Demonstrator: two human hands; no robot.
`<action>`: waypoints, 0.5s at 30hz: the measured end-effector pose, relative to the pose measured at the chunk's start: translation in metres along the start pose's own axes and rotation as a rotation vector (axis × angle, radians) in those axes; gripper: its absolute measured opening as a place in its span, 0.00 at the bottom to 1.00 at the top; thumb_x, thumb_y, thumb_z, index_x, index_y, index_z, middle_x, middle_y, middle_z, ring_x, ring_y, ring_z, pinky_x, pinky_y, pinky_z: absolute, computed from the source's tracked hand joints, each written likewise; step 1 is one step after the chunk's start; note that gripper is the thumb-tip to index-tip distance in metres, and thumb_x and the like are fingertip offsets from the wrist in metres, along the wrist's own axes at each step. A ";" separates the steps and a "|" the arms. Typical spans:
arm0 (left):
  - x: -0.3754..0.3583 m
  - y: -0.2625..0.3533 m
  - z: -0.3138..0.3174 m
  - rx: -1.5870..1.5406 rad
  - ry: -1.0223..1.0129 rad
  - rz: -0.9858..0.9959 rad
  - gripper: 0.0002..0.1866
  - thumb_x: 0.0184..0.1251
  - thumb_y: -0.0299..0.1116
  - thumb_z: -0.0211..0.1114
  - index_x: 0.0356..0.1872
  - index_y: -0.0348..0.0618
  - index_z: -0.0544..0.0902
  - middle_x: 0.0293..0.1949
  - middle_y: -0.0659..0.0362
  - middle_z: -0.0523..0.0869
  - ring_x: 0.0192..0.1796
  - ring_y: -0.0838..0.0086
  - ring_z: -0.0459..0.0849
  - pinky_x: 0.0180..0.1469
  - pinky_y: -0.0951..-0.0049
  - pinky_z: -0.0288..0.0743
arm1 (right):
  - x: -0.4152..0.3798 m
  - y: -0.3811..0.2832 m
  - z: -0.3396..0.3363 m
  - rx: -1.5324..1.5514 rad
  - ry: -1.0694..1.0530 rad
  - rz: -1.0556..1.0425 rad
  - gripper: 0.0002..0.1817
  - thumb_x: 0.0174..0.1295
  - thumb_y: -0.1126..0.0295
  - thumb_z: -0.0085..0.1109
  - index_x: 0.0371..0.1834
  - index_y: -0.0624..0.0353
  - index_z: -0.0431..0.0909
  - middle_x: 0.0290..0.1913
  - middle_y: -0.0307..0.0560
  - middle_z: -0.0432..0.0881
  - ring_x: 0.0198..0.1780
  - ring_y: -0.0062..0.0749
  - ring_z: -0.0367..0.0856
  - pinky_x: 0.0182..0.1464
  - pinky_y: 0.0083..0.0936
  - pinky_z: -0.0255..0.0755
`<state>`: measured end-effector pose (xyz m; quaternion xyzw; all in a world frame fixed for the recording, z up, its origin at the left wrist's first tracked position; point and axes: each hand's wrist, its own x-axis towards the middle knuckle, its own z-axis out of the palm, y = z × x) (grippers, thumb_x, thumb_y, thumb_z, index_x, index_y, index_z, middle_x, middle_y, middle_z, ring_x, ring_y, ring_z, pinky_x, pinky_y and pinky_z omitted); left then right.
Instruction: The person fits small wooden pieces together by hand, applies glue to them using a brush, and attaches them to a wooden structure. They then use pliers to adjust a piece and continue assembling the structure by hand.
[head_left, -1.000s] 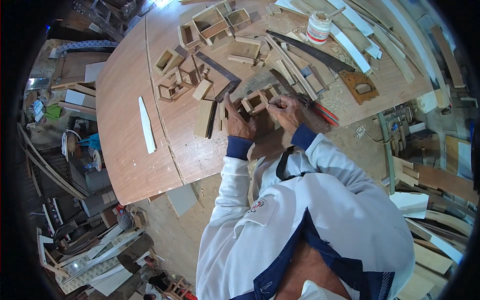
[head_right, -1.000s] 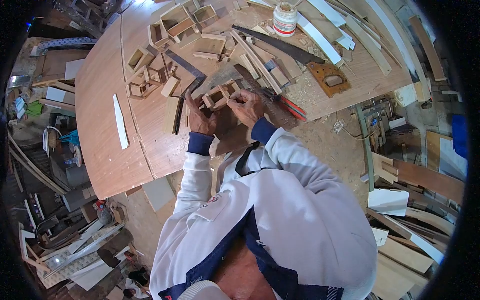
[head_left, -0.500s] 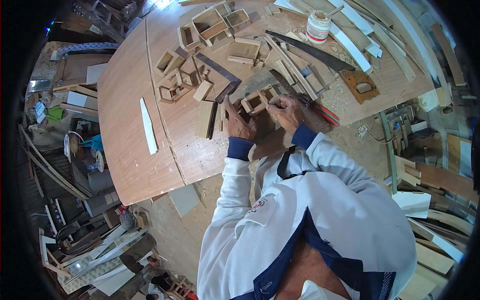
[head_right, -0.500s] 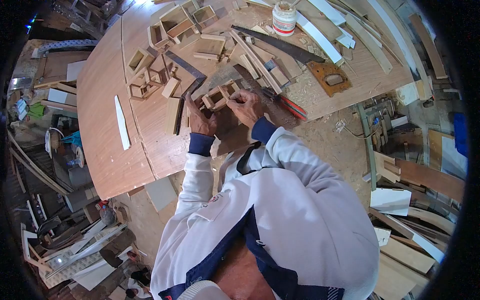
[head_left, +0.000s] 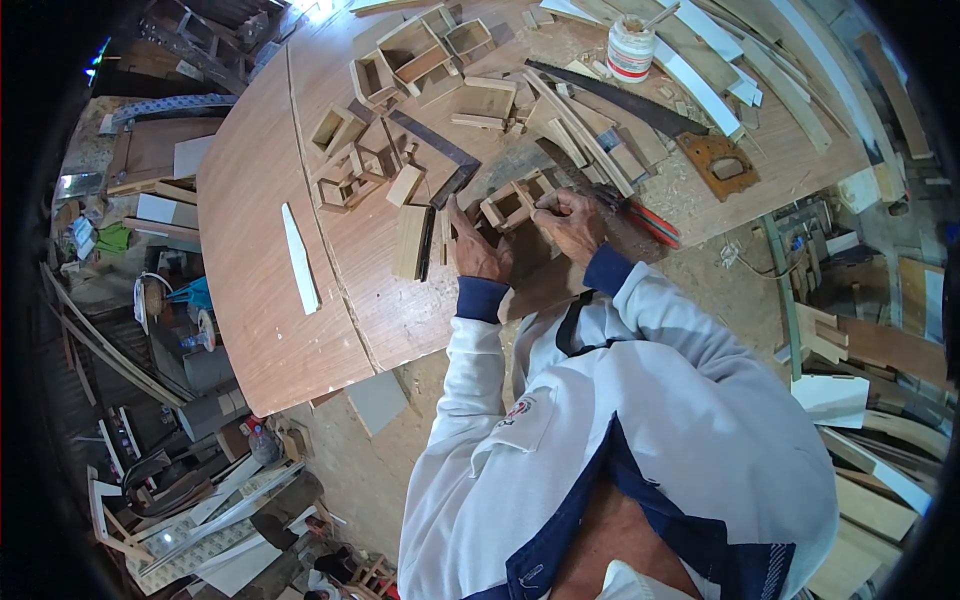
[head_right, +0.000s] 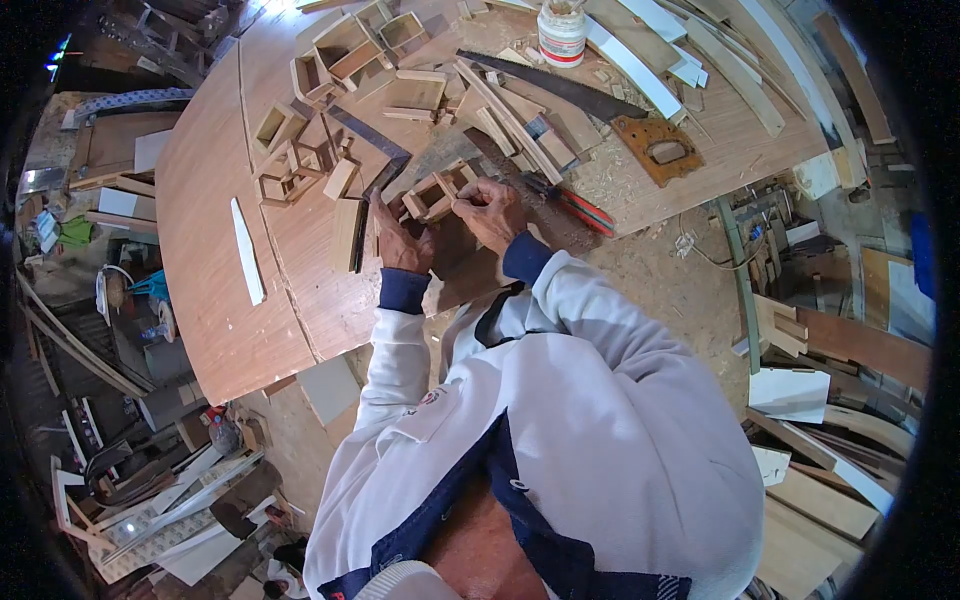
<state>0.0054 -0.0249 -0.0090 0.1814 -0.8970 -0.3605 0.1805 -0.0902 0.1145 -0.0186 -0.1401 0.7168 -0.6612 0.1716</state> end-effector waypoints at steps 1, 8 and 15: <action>0.000 0.000 0.000 0.004 0.008 0.009 0.54 0.46 0.20 0.67 0.71 0.35 0.37 0.57 0.38 0.75 0.56 0.47 0.78 0.54 0.60 0.76 | 0.000 0.001 0.000 0.001 0.004 0.001 0.07 0.52 0.71 0.63 0.29 0.63 0.81 0.29 0.41 0.84 0.31 0.21 0.81 0.36 0.21 0.75; 0.000 -0.008 0.005 -0.032 0.002 -0.004 0.54 0.47 0.20 0.67 0.71 0.33 0.38 0.57 0.40 0.76 0.53 0.49 0.80 0.52 0.62 0.77 | 0.001 0.006 0.001 0.094 -0.029 0.035 0.06 0.52 0.72 0.62 0.31 0.63 0.80 0.30 0.40 0.83 0.33 0.19 0.80 0.38 0.19 0.75; -0.001 -0.001 0.000 0.041 -0.002 0.005 0.54 0.46 0.21 0.68 0.71 0.33 0.39 0.58 0.42 0.76 0.53 0.48 0.80 0.53 0.61 0.76 | 0.003 0.010 0.000 0.039 -0.066 0.023 0.06 0.53 0.72 0.62 0.32 0.63 0.80 0.31 0.39 0.83 0.33 0.18 0.80 0.38 0.18 0.75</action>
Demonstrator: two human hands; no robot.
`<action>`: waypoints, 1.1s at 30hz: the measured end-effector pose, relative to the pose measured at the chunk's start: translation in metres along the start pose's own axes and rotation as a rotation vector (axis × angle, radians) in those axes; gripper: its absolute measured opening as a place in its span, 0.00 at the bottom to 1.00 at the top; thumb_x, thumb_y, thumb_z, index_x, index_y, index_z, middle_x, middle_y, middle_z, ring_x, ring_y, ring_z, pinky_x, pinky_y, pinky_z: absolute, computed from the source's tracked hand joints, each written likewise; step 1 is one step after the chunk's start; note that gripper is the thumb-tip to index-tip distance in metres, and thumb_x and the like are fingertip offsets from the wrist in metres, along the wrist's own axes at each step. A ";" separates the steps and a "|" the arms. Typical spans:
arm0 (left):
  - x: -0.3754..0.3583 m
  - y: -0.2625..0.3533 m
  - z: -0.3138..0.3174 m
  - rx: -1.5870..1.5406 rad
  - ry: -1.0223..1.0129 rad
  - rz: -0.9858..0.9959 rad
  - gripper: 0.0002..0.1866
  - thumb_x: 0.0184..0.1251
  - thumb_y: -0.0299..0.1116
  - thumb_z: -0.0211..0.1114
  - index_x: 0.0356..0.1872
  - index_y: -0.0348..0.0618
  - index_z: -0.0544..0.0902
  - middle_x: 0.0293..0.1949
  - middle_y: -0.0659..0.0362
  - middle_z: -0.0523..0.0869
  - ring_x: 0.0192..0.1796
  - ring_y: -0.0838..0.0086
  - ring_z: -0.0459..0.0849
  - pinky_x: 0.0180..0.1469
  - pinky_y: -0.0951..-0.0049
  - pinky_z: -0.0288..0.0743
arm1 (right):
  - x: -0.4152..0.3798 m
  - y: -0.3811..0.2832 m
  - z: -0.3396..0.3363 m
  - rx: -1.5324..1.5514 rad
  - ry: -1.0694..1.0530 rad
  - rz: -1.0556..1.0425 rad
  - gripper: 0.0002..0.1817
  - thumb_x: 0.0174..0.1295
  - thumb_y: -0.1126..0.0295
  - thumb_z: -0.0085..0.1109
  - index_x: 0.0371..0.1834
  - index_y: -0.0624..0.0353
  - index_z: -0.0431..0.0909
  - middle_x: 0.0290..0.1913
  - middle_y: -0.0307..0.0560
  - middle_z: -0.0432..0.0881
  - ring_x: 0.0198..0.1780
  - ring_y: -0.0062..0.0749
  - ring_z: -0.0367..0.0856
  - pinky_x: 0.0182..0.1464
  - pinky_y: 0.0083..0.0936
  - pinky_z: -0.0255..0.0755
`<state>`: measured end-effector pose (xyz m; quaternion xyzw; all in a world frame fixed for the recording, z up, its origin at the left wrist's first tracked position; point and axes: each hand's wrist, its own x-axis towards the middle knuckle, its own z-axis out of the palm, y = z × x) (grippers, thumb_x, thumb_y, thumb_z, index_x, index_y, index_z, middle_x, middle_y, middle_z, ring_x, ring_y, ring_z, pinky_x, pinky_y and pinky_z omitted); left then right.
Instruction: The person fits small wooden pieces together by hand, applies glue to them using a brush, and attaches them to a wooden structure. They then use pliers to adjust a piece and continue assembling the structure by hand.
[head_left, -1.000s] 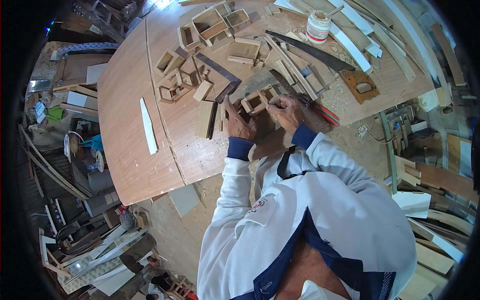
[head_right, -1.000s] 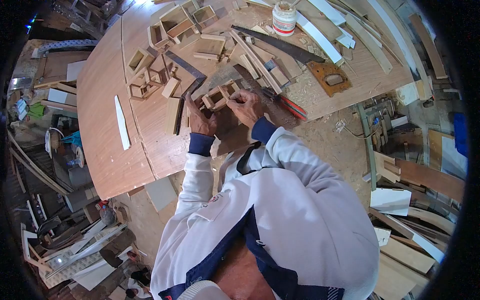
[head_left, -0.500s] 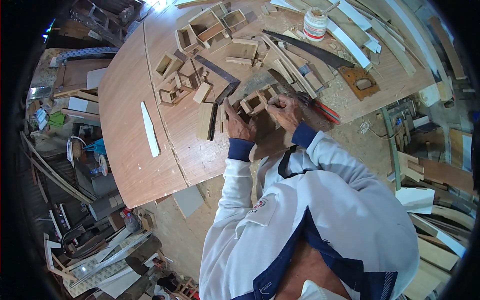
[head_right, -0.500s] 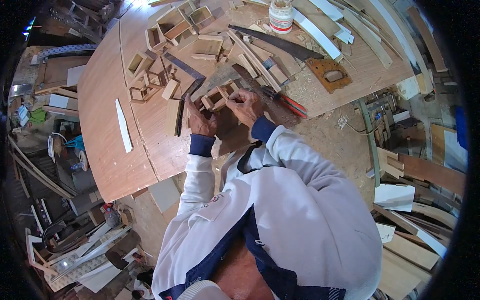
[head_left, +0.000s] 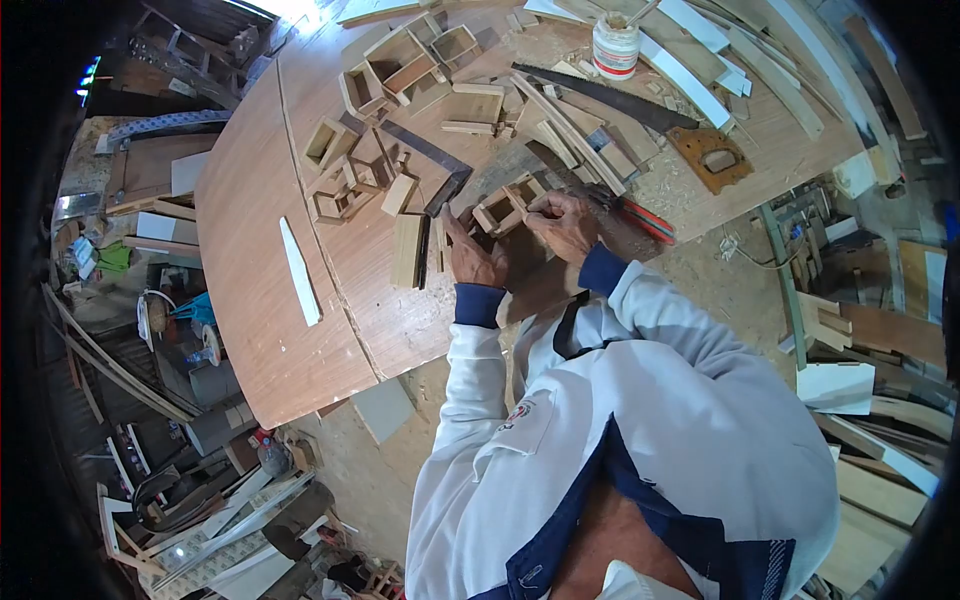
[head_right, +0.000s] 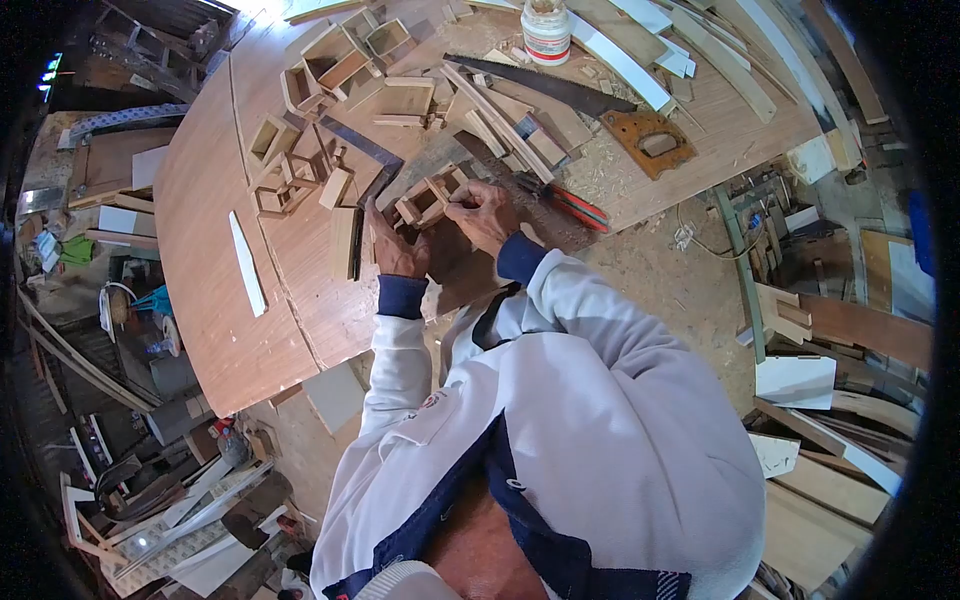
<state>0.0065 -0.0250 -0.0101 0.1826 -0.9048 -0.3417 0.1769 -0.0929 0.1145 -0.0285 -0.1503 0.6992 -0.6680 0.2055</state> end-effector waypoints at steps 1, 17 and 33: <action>0.000 -0.001 0.001 0.011 -0.001 -0.007 0.54 0.46 0.21 0.68 0.71 0.33 0.39 0.58 0.43 0.76 0.53 0.48 0.80 0.53 0.61 0.76 | -0.001 -0.001 -0.001 0.000 0.004 -0.001 0.06 0.53 0.72 0.62 0.32 0.63 0.80 0.31 0.39 0.83 0.33 0.18 0.80 0.38 0.18 0.75; -0.001 -0.001 0.001 0.019 0.003 0.008 0.55 0.46 0.22 0.69 0.71 0.33 0.39 0.58 0.43 0.75 0.55 0.50 0.79 0.54 0.61 0.76 | -0.002 0.000 0.001 0.072 -0.001 0.004 0.06 0.54 0.73 0.62 0.33 0.63 0.80 0.31 0.39 0.83 0.34 0.18 0.80 0.39 0.18 0.75; 0.000 -0.005 0.004 0.002 0.007 0.002 0.55 0.47 0.23 0.70 0.71 0.33 0.39 0.57 0.43 0.76 0.53 0.48 0.79 0.53 0.60 0.76 | 0.000 -0.004 -0.002 0.013 -0.012 0.023 0.10 0.53 0.69 0.63 0.34 0.63 0.80 0.31 0.40 0.84 0.33 0.19 0.81 0.38 0.19 0.76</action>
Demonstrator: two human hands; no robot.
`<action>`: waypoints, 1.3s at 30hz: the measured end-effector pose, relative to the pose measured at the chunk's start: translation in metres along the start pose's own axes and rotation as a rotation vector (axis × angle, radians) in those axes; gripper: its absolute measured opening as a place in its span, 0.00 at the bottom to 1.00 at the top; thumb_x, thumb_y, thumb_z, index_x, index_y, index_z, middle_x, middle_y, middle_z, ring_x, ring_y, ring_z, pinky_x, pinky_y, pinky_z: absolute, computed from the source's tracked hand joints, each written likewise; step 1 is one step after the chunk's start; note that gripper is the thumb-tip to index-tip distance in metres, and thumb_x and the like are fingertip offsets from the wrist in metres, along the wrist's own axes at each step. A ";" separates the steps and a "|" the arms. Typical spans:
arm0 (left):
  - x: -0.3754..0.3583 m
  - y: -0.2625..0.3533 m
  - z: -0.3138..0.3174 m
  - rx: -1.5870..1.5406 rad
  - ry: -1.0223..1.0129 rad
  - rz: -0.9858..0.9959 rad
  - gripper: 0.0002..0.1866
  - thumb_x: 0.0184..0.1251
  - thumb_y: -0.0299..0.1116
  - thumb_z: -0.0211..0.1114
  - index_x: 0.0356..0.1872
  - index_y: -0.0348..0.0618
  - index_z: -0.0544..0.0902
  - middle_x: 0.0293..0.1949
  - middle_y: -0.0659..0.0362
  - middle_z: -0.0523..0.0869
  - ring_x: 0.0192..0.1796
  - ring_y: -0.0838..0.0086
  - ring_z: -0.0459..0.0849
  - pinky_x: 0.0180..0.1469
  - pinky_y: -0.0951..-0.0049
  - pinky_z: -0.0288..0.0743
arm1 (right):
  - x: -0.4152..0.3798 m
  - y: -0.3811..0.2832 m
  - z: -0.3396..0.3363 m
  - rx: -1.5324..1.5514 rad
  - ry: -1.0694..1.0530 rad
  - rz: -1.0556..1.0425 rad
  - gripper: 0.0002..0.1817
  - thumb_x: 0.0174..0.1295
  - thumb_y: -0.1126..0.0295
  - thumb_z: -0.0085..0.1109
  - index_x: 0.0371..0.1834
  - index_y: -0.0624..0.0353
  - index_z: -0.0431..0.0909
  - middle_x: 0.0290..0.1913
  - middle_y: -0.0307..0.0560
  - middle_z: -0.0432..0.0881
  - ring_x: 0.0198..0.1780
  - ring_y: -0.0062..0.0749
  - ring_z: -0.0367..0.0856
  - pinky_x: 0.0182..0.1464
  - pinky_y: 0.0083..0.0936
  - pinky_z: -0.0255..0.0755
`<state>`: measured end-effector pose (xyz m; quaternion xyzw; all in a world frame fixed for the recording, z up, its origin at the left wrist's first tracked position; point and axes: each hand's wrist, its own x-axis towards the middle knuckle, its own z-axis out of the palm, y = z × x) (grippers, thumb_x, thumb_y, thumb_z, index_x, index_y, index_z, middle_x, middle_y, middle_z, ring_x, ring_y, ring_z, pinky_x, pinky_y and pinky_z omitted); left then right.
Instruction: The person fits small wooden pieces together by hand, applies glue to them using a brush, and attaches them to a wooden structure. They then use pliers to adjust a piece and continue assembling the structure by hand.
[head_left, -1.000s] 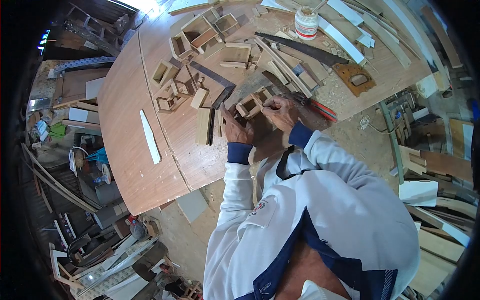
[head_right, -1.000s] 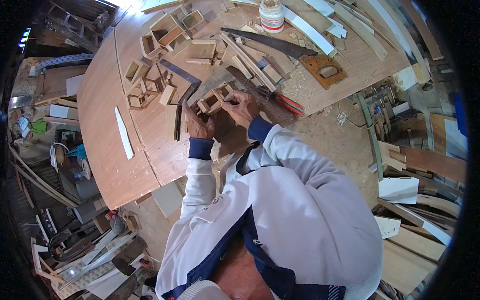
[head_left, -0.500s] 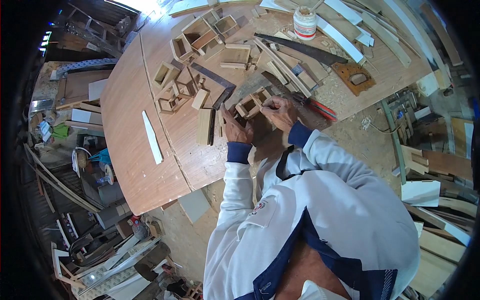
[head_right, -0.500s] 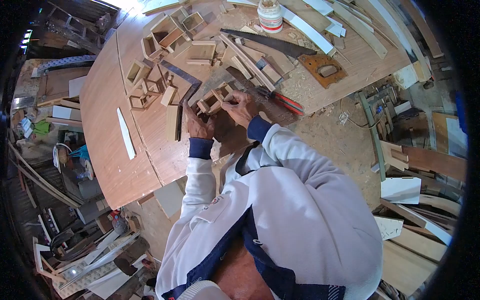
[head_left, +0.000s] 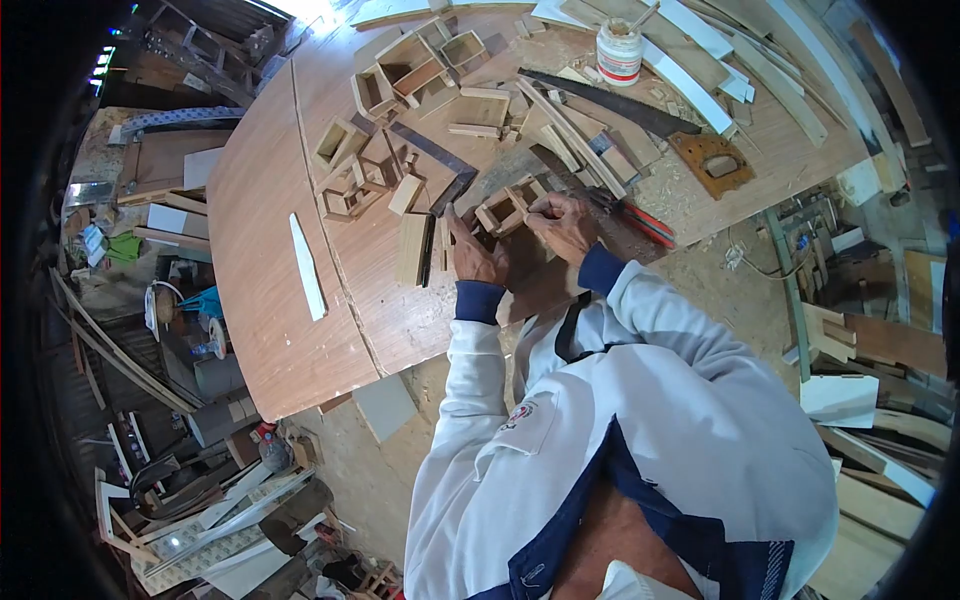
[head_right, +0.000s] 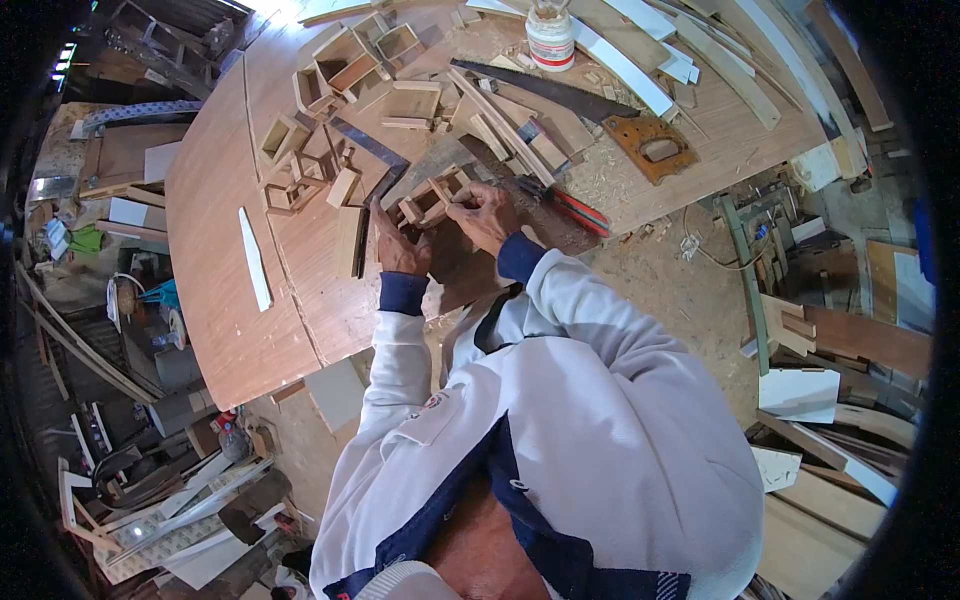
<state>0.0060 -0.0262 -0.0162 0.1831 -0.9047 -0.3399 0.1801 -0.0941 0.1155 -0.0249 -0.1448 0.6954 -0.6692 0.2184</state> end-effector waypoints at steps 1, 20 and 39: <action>0.000 0.000 0.000 0.002 -0.001 -0.006 0.55 0.47 0.23 0.69 0.71 0.34 0.39 0.57 0.42 0.76 0.54 0.47 0.79 0.53 0.60 0.76 | 0.000 0.001 0.000 -0.001 -0.004 0.000 0.10 0.53 0.69 0.63 0.34 0.63 0.80 0.31 0.40 0.84 0.33 0.19 0.81 0.38 0.19 0.76; 0.007 0.012 -0.012 -0.032 -0.071 -0.061 0.55 0.44 0.19 0.68 0.71 0.36 0.40 0.59 0.39 0.74 0.57 0.47 0.77 0.55 0.62 0.75 | -0.002 -0.006 -0.001 0.020 -0.016 0.006 0.08 0.53 0.69 0.62 0.30 0.63 0.80 0.30 0.40 0.83 0.33 0.20 0.80 0.39 0.20 0.74; 0.014 0.000 -0.010 -0.017 -0.035 0.056 0.57 0.40 0.19 0.71 0.71 0.34 0.42 0.58 0.38 0.72 0.60 0.48 0.74 0.62 0.62 0.69 | -0.007 -0.019 -0.001 -0.107 0.146 -0.039 0.08 0.51 0.69 0.64 0.29 0.63 0.82 0.28 0.40 0.83 0.30 0.19 0.78 0.34 0.19 0.73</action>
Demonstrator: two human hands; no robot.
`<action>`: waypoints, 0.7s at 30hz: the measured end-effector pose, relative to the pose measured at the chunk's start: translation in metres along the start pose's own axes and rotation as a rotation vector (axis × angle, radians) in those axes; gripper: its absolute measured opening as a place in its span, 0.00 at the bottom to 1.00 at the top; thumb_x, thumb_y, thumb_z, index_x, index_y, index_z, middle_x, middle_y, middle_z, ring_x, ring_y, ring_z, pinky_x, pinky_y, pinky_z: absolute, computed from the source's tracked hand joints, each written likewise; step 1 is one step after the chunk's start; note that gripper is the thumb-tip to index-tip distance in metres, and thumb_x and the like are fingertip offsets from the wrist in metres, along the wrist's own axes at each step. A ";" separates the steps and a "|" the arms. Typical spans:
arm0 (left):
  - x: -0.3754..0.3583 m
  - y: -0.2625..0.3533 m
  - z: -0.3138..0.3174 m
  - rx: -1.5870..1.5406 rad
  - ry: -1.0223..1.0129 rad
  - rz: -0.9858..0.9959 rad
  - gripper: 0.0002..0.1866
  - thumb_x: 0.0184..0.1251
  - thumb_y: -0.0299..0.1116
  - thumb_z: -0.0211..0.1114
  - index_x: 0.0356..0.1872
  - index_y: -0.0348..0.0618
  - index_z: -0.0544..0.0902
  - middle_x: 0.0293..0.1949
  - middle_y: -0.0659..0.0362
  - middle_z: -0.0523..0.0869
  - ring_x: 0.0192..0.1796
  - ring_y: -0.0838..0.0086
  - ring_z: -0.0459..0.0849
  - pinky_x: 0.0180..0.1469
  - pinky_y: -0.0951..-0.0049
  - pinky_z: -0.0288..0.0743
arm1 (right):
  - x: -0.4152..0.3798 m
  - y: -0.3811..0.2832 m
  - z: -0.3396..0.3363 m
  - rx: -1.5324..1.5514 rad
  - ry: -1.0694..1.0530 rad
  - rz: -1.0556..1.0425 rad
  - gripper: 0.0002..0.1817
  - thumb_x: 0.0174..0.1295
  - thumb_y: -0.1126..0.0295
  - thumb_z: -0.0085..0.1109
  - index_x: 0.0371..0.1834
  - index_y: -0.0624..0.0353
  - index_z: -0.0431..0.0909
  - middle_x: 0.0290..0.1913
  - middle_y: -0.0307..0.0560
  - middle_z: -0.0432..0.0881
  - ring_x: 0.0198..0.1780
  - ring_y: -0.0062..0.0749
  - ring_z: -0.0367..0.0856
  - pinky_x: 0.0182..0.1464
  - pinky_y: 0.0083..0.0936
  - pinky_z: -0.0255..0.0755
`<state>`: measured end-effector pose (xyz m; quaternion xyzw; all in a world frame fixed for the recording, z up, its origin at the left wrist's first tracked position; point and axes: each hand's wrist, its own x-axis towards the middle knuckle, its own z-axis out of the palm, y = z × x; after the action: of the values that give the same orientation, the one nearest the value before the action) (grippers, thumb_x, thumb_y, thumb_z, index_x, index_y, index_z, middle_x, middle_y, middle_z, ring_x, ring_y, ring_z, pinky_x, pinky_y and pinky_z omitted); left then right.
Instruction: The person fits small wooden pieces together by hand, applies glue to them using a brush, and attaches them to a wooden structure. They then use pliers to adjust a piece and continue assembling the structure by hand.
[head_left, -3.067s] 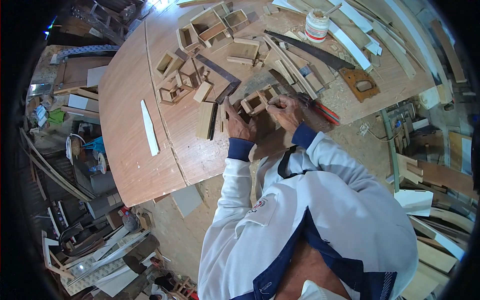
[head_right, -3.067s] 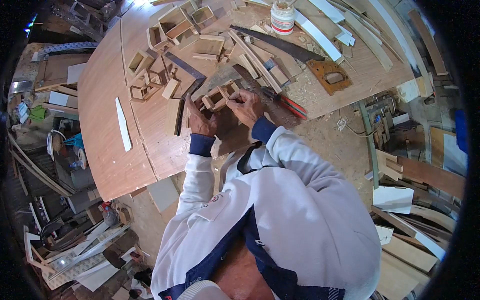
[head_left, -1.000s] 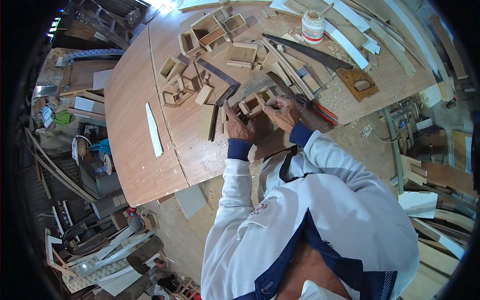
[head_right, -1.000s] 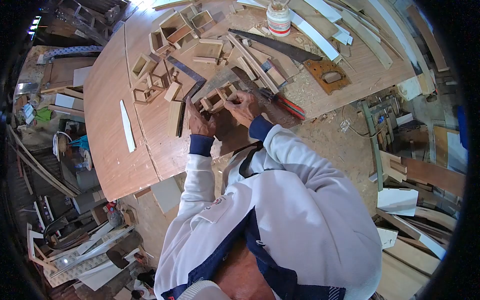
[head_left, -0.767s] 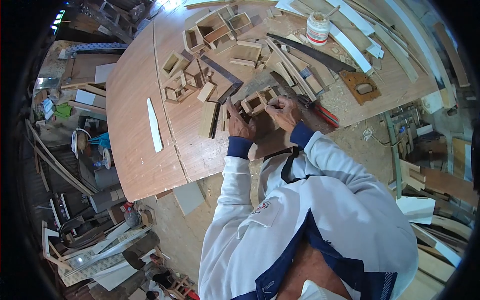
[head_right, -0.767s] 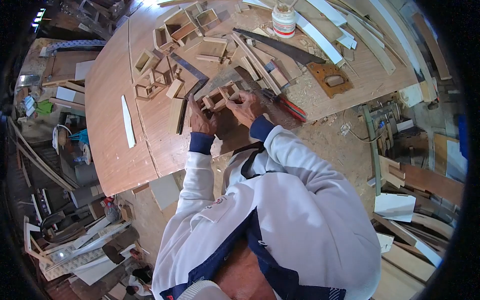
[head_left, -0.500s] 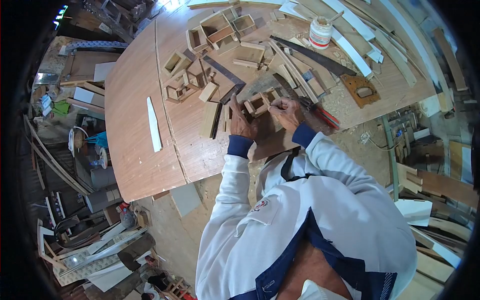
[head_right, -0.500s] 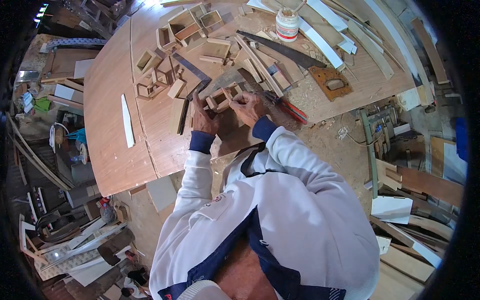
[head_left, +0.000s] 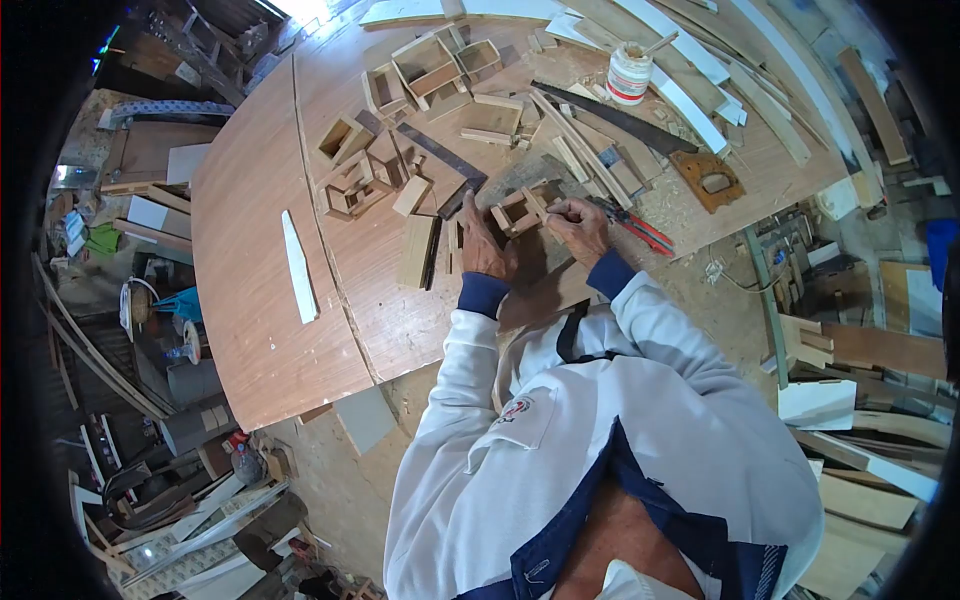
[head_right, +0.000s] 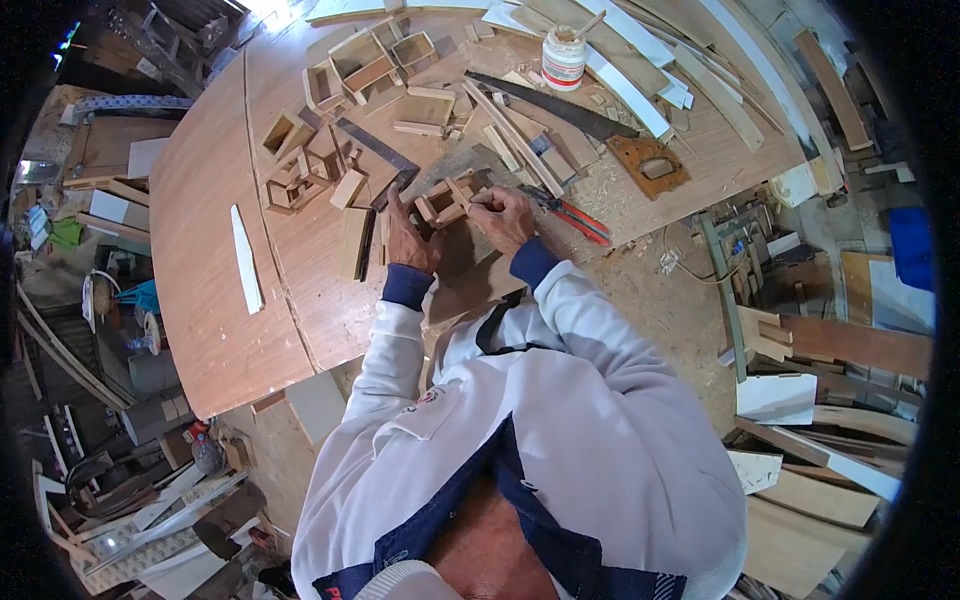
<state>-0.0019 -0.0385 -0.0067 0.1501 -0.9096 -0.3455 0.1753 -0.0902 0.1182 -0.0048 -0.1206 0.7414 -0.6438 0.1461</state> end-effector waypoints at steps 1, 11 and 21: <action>0.001 -0.001 0.000 -0.002 -0.006 0.007 0.57 0.40 0.19 0.70 0.72 0.34 0.42 0.59 0.38 0.70 0.61 0.48 0.72 0.63 0.62 0.68 | -0.001 -0.001 -0.001 -0.003 0.007 0.001 0.08 0.51 0.69 0.64 0.29 0.63 0.82 0.28 0.40 0.83 0.30 0.19 0.78 0.34 0.19 0.73; -0.019 0.050 -0.058 0.001 0.002 0.215 0.43 0.49 0.19 0.66 0.68 0.36 0.55 0.58 0.43 0.73 0.54 0.55 0.78 0.51 0.62 0.75 | -0.025 -0.025 -0.030 0.481 -0.235 0.231 0.04 0.53 0.75 0.61 0.31 0.63 0.81 0.28 0.41 0.82 0.30 0.20 0.78 0.35 0.18 0.71; -0.014 0.066 -0.045 -0.664 -0.443 -0.042 0.06 0.59 0.25 0.66 0.36 0.36 0.83 0.30 0.56 0.85 0.33 0.74 0.82 0.37 0.74 0.76 | -0.035 -0.046 -0.051 0.307 -0.539 0.197 0.05 0.55 0.76 0.56 0.31 0.65 0.80 0.28 0.42 0.81 0.30 0.21 0.77 0.36 0.19 0.71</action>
<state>0.0195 -0.0119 0.0667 0.0255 -0.7608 -0.6484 0.0066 -0.0771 0.1710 0.0495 -0.1910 0.5784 -0.6755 0.4155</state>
